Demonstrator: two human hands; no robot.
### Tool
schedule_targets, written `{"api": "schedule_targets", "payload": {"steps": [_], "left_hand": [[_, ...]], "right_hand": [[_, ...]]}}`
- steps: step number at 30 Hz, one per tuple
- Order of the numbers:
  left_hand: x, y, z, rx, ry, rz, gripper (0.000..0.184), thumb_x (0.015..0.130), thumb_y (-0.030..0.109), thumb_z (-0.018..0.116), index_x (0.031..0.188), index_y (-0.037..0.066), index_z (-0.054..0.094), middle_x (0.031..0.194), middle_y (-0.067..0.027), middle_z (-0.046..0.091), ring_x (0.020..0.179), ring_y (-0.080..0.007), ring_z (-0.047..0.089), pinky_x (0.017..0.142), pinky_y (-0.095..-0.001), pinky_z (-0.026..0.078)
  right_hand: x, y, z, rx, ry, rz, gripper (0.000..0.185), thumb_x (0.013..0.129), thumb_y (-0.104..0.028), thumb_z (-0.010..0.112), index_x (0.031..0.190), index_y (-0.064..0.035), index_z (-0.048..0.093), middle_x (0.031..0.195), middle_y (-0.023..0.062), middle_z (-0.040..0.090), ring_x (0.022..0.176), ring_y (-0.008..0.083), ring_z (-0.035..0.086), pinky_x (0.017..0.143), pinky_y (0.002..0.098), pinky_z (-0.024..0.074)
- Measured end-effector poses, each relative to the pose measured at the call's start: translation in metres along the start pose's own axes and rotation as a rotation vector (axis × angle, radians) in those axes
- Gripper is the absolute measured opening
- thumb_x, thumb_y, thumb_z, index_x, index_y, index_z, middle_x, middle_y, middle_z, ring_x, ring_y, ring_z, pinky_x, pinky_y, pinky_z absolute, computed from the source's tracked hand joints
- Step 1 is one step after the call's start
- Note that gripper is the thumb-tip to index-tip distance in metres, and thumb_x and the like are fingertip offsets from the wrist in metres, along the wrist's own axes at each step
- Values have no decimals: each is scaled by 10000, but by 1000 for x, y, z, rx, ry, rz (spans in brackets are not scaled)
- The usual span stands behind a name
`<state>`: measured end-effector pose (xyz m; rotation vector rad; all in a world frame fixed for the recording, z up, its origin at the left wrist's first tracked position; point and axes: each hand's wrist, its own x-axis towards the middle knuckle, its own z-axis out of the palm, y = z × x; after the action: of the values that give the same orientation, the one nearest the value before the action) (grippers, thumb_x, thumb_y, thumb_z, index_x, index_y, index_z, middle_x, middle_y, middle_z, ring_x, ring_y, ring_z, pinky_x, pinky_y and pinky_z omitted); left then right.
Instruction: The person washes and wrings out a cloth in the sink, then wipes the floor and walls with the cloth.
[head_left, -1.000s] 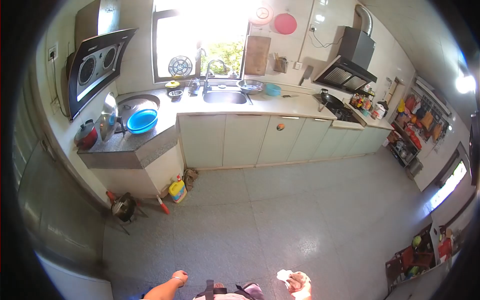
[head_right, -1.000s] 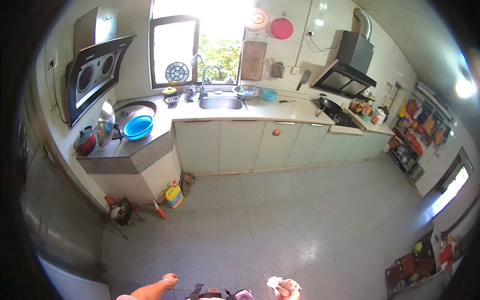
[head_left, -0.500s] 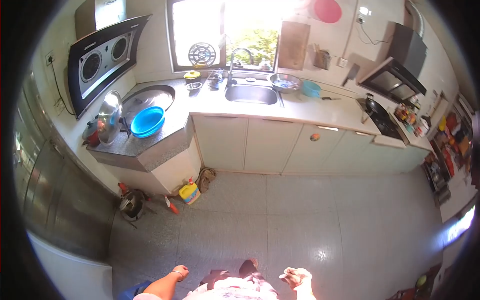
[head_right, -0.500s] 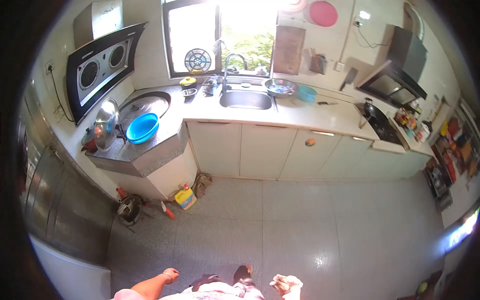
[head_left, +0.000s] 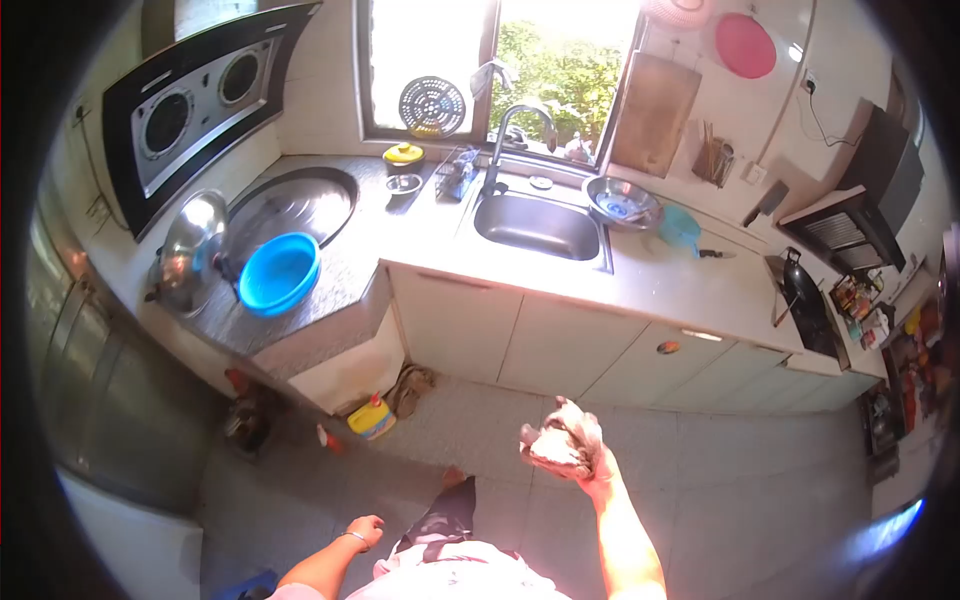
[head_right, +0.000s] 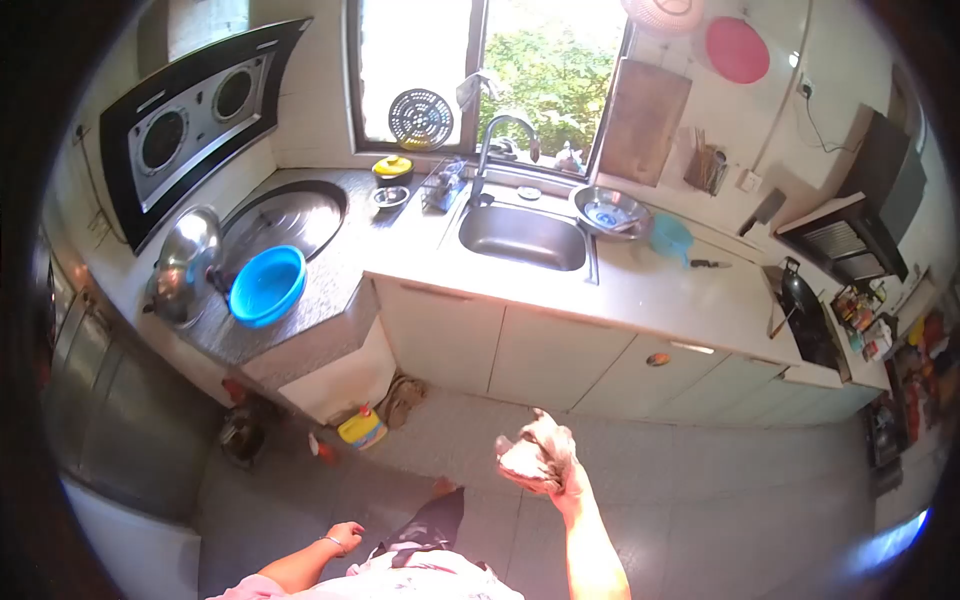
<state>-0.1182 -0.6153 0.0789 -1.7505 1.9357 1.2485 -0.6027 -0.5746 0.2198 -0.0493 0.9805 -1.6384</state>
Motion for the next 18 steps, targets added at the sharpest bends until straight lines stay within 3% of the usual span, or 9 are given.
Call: {"api": "schedule_targets", "payload": {"steps": [1, 3, 5, 8, 10, 12, 14, 15, 18], "left_hand": [[21, 5, -11, 59, -15, -15, 371, 739, 186, 542, 1088, 87, 618, 1068, -147, 626, 1014, -280, 589, 887, -362, 455], [61, 40, -53, 124, 4, 90, 369, 752, 217, 524, 1082, 80, 617, 1065, -167, 618, 1023, -307, 576, 899, -382, 446], [94, 87, -96, 29, 74, 210, 349, 762, 209, 513, 1059, 60, 617, 1053, -172, 616, 1007, -324, 574, 895, -391, 443], [120, 174, -160, -12, 192, 441, 339, 779, 215, 507, 1042, 27, 609, 1032, -188, 610, 998, -344, 563, 879, -400, 445], [127, 242, -191, -371, 171, 471, 429, 821, 291, 577, 1156, 26, 550, 1096, -172, 598, 1023, -279, 578, 873, -348, 450], [133, 309, -219, -785, -56, 553, 531, 876, 274, 581, 1329, 90, 372, 1279, -149, 463, 1144, -212, 481, 928, -338, 420], [119, 372, -263, -1088, -222, 548, 806, 832, 388, 625, 1421, 147, 131, 1434, -148, 212, 1284, -267, 311, 956, -456, 390], [126, 391, -272, -1255, -265, 569, 905, 787, 458, 653, 1428, 156, 90, 1443, -148, 177, 1307, -287, 268, 965, -492, 371], [162, 420, -291, -1519, -372, 685, 932, 753, 395, 710, 1418, 115, 120, 1399, -126, 275, 1284, -260, 307, 989, -448, 365]], "right_hand": [[23, -16, 4, -3, 5, -4, 413, 877, -385, 515, 1142, -70, 541, 1095, 69, 598, 1030, 187, 556, 885, 346, 452], [78, -44, 14, -87, -254, 38, 356, 885, -299, 505, 1119, -35, 552, 1077, 91, 610, 993, 183, 576, 876, 341, 456], [68, -87, 131, -41, -123, -92, 353, 867, -273, 517, 1112, -20, 555, 1068, 105, 616, 976, 206, 587, 872, 358, 459], [113, -117, 153, -80, -215, -124, 391, 865, -288, 524, 1149, -19, 530, 1094, 99, 604, 1010, 224, 573, 879, 380, 457], [133, -127, 175, -79, -270, -114, 403, 857, -278, 537, 1162, -16, 512, 1110, 98, 587, 1003, 226, 568, 866, 380, 460], [160, -123, 200, -83, -281, -93, 418, 850, -275, 543, 1163, -1, 501, 1098, 107, 578, 990, 229, 566, 856, 378, 467], [191, -110, 223, -111, -339, -92, 431, 856, -291, 549, 1171, -4, 490, 1087, 101, 568, 977, 210, 558, 850, 359, 463], [204, -100, 236, -140, -396, -97, 428, 868, -311, 550, 1179, -22, 491, 1088, 85, 566, 976, 189, 551, 853, 344, 453], [235, -79, 286, -310, -395, 22, 490, 854, -308, 578, 1229, -14, 464, 1120, 59, 543, 1007, 156, 524, 867, 295, 423]]}}
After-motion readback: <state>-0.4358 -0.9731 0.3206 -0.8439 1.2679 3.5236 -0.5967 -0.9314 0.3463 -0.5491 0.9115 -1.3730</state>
